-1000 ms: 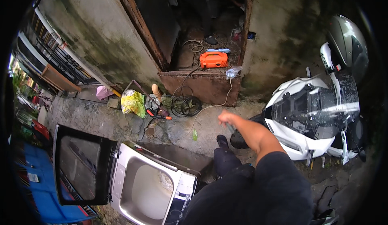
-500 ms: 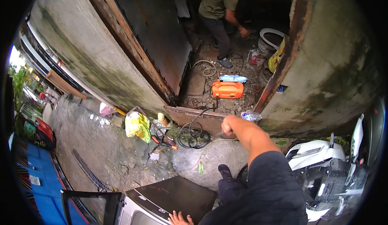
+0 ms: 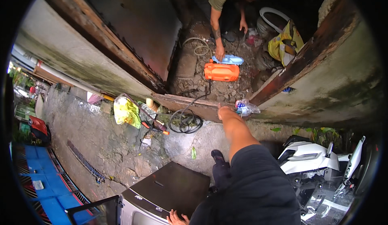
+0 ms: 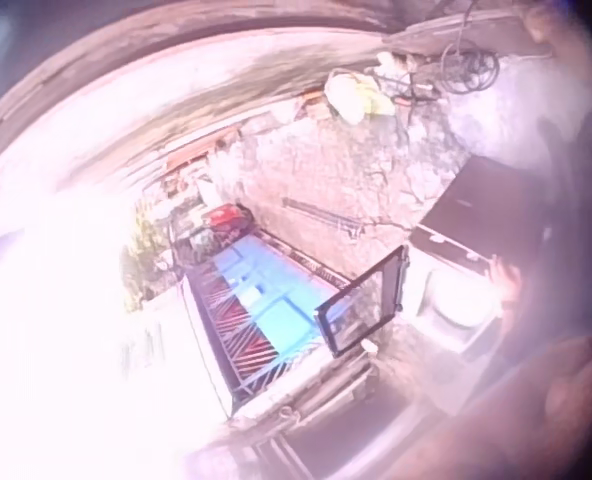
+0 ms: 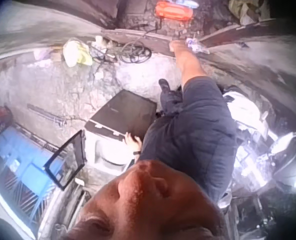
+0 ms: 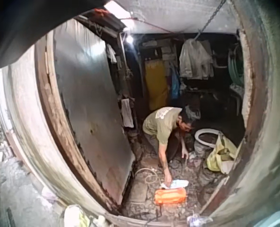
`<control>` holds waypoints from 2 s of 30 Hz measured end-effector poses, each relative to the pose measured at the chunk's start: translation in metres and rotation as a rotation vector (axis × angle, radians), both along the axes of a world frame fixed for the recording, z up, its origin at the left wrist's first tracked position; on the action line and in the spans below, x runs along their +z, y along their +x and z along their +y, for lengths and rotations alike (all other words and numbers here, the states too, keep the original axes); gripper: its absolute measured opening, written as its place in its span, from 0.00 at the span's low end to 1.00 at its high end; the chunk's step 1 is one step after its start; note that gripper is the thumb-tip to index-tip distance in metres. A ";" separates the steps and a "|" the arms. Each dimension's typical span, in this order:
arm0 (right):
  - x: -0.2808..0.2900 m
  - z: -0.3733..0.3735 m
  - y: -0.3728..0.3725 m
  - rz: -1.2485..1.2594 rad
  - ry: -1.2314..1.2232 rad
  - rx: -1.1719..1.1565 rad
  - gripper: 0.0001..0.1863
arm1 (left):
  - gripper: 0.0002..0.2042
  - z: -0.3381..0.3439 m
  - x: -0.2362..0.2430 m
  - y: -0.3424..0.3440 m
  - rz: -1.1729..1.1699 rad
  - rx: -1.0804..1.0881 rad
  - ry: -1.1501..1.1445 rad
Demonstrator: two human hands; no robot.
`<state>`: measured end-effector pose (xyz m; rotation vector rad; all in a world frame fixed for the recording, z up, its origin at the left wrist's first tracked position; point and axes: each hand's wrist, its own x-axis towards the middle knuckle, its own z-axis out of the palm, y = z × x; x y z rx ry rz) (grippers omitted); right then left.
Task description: The person disassembles a top-loading washing machine by removing the agitator and drum with a screwdriver, then lifts the drum out and moves the outer casing.
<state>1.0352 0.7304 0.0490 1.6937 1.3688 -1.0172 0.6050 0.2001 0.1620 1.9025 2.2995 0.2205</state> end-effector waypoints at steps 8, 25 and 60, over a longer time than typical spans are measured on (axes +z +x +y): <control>-0.049 0.013 0.023 0.001 0.091 -0.176 0.54 | 0.23 0.012 0.014 0.009 0.035 -0.040 -0.129; -0.148 -0.416 -0.122 0.275 -0.001 -0.477 0.11 | 0.12 -0.028 0.008 -0.025 -0.192 0.002 -0.014; -0.063 -0.717 -0.098 0.290 0.017 -0.493 0.19 | 0.38 -0.411 -0.050 -0.322 -0.615 1.098 0.148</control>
